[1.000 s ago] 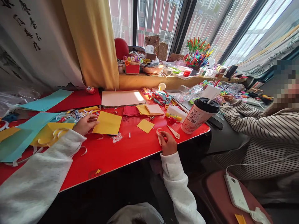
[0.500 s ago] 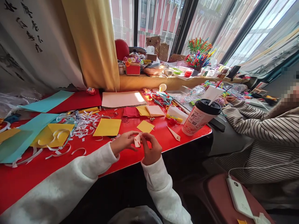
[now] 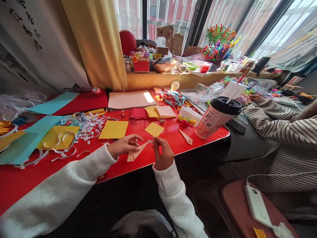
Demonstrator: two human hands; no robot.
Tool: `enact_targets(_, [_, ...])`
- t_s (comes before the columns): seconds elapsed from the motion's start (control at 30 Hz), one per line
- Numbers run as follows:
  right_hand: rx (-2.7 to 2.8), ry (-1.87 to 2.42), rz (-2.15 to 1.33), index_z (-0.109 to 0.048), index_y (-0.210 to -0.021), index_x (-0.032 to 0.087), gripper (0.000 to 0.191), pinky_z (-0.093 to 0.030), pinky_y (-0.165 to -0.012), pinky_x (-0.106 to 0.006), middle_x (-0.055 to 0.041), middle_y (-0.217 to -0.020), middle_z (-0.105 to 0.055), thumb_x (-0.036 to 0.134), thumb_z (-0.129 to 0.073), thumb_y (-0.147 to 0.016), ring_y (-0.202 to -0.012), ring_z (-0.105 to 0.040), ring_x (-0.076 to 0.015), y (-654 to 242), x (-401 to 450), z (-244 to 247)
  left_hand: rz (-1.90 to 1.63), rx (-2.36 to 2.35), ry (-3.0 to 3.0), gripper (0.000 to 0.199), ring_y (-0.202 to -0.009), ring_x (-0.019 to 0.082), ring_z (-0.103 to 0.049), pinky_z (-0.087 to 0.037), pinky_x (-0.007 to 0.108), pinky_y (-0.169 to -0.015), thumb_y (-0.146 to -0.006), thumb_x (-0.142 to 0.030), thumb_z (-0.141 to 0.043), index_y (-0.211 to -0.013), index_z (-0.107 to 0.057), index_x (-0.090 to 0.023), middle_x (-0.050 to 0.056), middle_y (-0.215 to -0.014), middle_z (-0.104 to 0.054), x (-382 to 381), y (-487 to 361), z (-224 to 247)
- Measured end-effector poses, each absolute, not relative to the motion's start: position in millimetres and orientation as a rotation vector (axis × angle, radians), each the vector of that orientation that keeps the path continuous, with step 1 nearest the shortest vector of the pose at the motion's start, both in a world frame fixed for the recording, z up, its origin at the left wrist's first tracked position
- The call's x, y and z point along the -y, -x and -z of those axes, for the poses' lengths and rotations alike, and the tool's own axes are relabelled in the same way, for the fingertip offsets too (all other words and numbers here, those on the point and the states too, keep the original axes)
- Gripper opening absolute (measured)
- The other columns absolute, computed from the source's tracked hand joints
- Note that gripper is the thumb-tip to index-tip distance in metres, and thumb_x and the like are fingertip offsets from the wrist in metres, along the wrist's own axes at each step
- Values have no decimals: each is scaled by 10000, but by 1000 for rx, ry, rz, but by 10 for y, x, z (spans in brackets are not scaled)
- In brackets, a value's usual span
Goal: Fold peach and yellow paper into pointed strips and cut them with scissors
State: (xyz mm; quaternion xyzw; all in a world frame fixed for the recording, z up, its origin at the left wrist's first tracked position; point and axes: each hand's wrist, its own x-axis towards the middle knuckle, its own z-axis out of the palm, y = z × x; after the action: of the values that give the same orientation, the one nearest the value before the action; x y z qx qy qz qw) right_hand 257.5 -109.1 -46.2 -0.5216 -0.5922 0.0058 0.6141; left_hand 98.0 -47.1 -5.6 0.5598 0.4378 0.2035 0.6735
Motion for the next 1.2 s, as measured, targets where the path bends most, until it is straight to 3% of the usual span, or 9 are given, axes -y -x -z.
enact_targets(0.1, [1235,1223,30,-606,-903,173,132,-511,-602,-274,-38,-777,-641,205,-523,-805,-608,-603,-119,-2795,1130,451,-445,-973,-1389,345,-572,110,-530,-391,224,-527,-535,-132,-651,-865,-559,-177,-22,-620,-569,374,-958,81])
enact_targets(0.27, [929,1305,99,-613,-869,153,152,-490,-601,-285,-47,-770,-639,258,-583,-763,-604,-604,-136,-3134,1253,499,-421,-951,-1678,177,-734,142,-570,-432,254,-634,-599,-110,-527,-757,-590,-159,33,-800,-613,241,-1323,114])
enact_targets(0.37, [1019,1381,96,-615,-835,166,134,-474,-597,-274,-36,-735,-626,272,-574,-764,-584,-572,-124,-3226,1384,587,-404,-1024,-1751,115,-657,152,-555,-432,291,-624,-634,-103,-507,-714,-583,-138,47,-697,-591,217,-1699,140])
enact_targets(0.47, [1229,1440,36,-619,-858,180,124,-451,-570,-244,-8,-670,-582,243,-546,-779,-555,-528,-100,-3265,1506,692,-464,-1031,-1865,105,-798,175,-548,-420,315,-746,-659,-132,-563,-758,-597,-144,74,-874,-601,204,-2035,163])
enact_targets(0.6, [1465,1454,-56,-597,-1045,198,251,-435,-530,-199,6,-664,-553,196,-488,-819,-531,-503,-77,-3301,1556,777,-537,-1057,-2009,167,-930,199,-515,-375,331,-858,-737,-270,-579,-855,-609,-156,97,-976,-570,172,-2354,224])
enact_targets(0.83, [1553,1573,129,-590,-1139,181,336,-427,-573,-192,-2,-641,-521,170,-409,-857,-516,-481,-71,-3371,1489,794,-560,-1250,-2573,525,-938,252,-508,-402,365,-792,-711,-587,-523,-983,-583,-141,123,-1002,-541,195,-2592,415])
enact_targets(1.0, [1578,1601,179,-586,-1150,173,341,-437,-609,-195,-11,-654,-531,166,-416,-854,-558,-513,-86,-3409,1487,814,-617,-1178,-2710,309,-991,226,-483,-369,356,-817,-852,-392,-409,-937,-634,-199,54,-1079,-576,190,-2557,422])
enact_targets(1.1, [1581,1607,185,-603,-1119,167,320,-441,-609,-194,-16,-667,-546,177,-416,-859,-562,-519,-88,-3420,1490,827,-593,-1147,-2745,201,-933,209,-505,-363,351,-789,-831,-262,-448,-918,-624,-220,11,-968,-633,173,-2524,392])
enact_targets(1.2, [1568,1611,196,-614,-1092,131,304,-443,-612,-195,-24,-678,-559,178,-429,-856,-572,-530,-90,-3427,1494,829,-638,-1167,-2763,171,-878,208,-518,-369,349,-747,-793,-263,-491,-913,-597,-201,17,-899,-645,172,-2511,372])
